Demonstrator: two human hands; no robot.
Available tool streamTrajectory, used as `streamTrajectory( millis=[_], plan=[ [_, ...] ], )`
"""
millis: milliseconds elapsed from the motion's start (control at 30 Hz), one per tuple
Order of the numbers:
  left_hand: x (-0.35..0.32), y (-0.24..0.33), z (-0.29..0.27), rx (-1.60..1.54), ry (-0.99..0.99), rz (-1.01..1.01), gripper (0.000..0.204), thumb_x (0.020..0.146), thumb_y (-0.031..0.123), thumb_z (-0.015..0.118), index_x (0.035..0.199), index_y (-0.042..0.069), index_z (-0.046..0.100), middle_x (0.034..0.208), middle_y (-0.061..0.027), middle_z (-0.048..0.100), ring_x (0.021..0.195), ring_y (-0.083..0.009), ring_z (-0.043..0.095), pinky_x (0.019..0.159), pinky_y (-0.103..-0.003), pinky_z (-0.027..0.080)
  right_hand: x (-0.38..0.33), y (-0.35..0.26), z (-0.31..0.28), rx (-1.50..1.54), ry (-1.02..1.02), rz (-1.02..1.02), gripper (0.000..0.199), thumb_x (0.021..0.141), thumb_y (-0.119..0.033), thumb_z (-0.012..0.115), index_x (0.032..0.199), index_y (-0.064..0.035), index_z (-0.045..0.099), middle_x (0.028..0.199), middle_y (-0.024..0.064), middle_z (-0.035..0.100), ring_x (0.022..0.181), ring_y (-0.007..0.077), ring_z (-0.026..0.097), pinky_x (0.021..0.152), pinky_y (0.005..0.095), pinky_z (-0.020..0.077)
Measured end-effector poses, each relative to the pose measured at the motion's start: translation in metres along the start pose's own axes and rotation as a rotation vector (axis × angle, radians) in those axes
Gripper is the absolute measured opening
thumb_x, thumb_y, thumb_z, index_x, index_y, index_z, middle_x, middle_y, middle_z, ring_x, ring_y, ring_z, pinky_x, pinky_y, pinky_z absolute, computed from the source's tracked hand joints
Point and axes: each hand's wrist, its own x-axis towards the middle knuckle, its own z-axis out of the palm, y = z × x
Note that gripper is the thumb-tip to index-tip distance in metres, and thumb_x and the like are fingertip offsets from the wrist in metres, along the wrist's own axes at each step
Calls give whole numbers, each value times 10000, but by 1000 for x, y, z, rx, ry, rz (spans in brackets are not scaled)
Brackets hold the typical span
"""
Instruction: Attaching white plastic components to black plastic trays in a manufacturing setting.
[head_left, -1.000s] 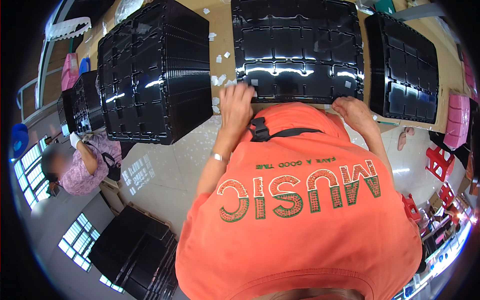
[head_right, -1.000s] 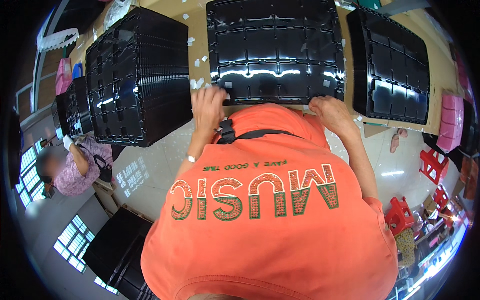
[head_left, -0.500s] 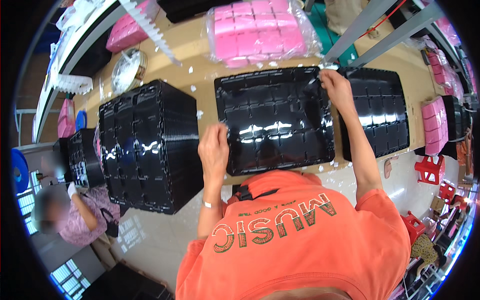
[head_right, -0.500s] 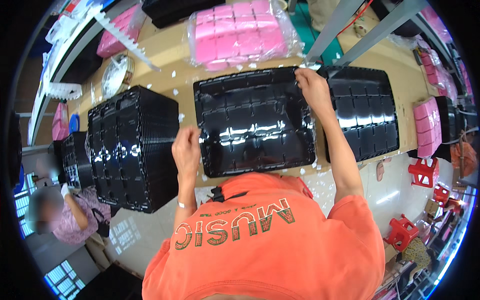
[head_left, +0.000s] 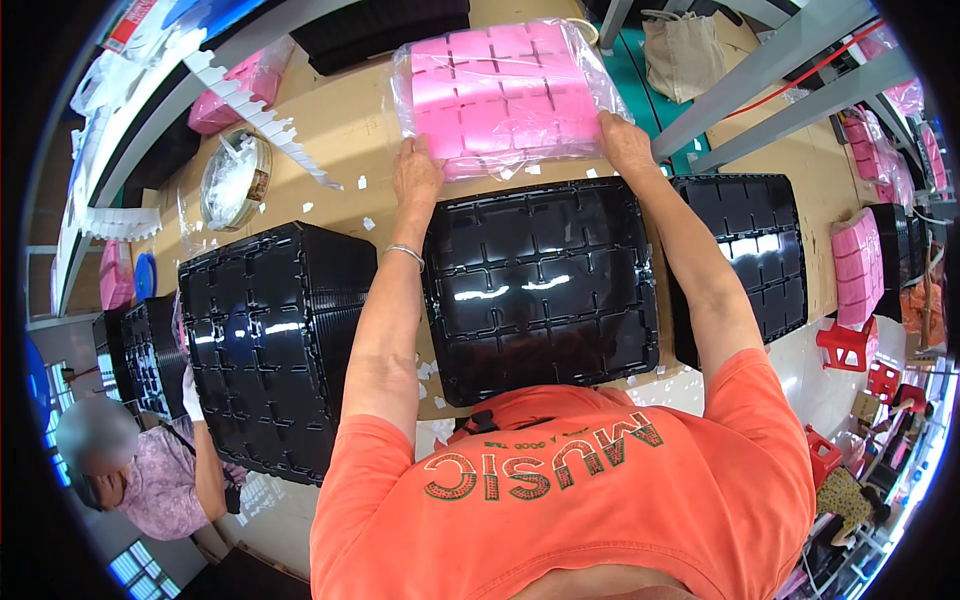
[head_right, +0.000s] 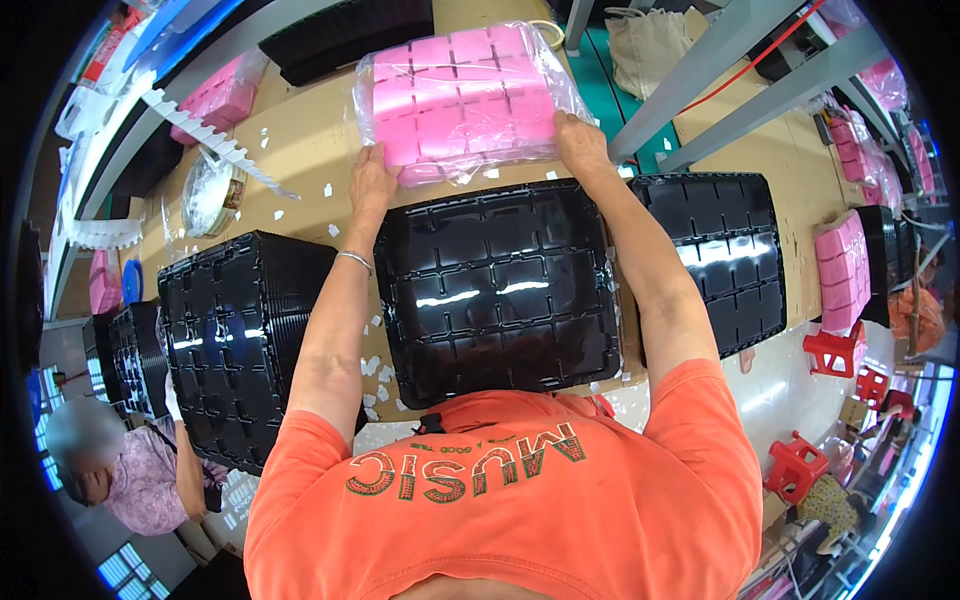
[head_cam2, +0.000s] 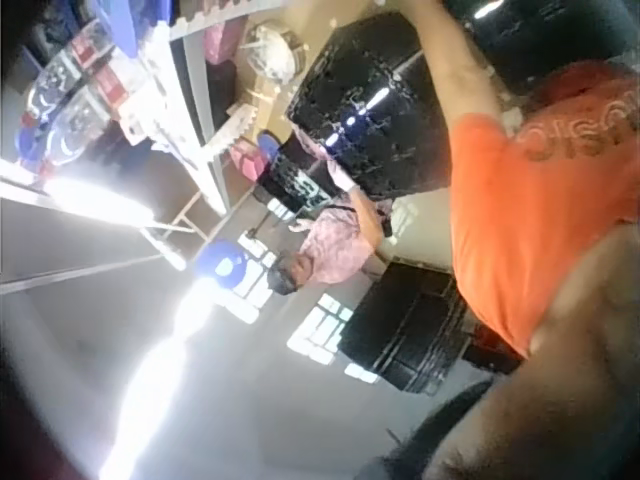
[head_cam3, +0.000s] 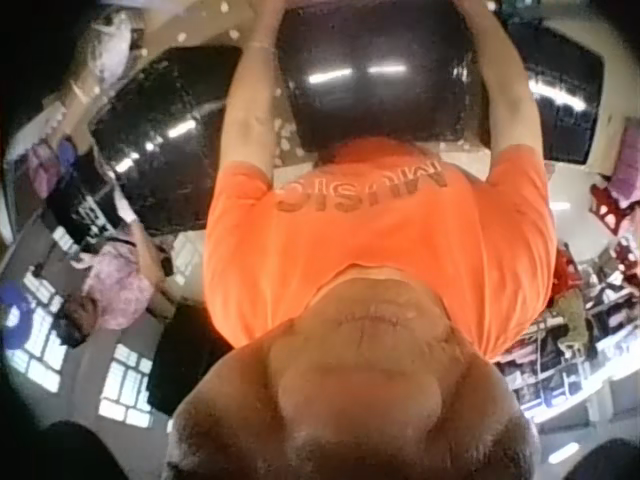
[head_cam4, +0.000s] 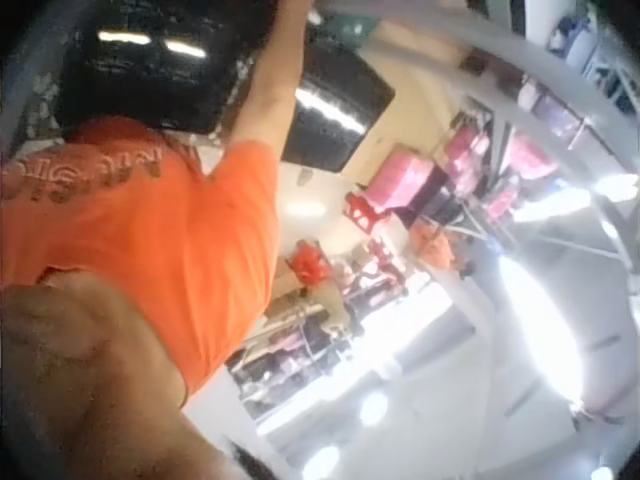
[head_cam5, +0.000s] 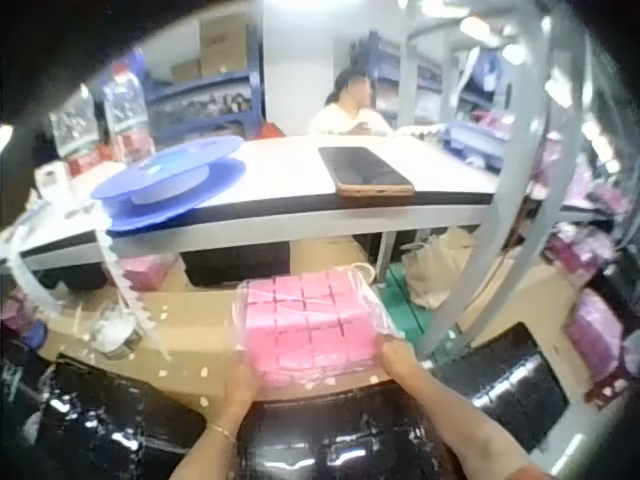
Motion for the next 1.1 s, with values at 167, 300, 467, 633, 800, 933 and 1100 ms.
streamTrajectory(
  millis=[167,300,467,633,800,933,1100],
  plan=[
    [-7,0,6,55,60,-1,617,718,208,754,1279,125,512,1343,-197,432,1119,-370,531,899,-432,476,-14,-16,1,-56,97,-139,465,704,-138,714,1104,-58,491,954,135,557,859,318,628,707,401,537],
    [-7,-7,6,55,110,64,573,748,204,730,1269,107,512,1333,-172,436,1063,-368,567,863,-432,506,-9,-14,0,10,170,-114,348,759,-133,666,1089,-83,566,956,111,557,856,312,628,731,407,531],
    [-6,-11,2,-83,195,69,403,776,225,700,1143,81,618,1220,-175,542,980,-349,608,810,-429,521,2,-8,-4,130,183,-84,134,808,-180,637,922,-113,656,967,43,591,840,302,619,716,430,511],
    [-7,-21,1,-78,246,98,258,793,220,675,1033,125,682,1198,-105,569,916,-321,633,760,-421,531,17,-15,-20,86,321,-26,101,778,-197,650,847,-174,719,975,17,599,922,248,584,803,379,467],
    [-6,-6,-13,-78,321,54,130,820,150,626,907,158,722,1160,-46,596,843,-299,651,723,-419,534,28,-14,-39,334,260,78,111,783,-213,663,844,-139,720,955,36,611,900,247,594,787,365,473],
    [4,-6,-20,-163,354,82,134,852,116,571,955,99,655,1130,-77,602,837,-309,646,720,-437,512,32,-5,-41,438,321,34,104,804,-152,657,864,-77,700,914,50,615,777,209,630,696,319,496],
    [-10,-10,-25,-276,277,82,162,879,87,521,1024,22,549,1088,-174,597,877,-328,629,743,-449,485,3,-24,-53,843,131,201,87,851,-65,607,924,-32,639,839,49,629,684,144,651,596,256,504]
  ],
)
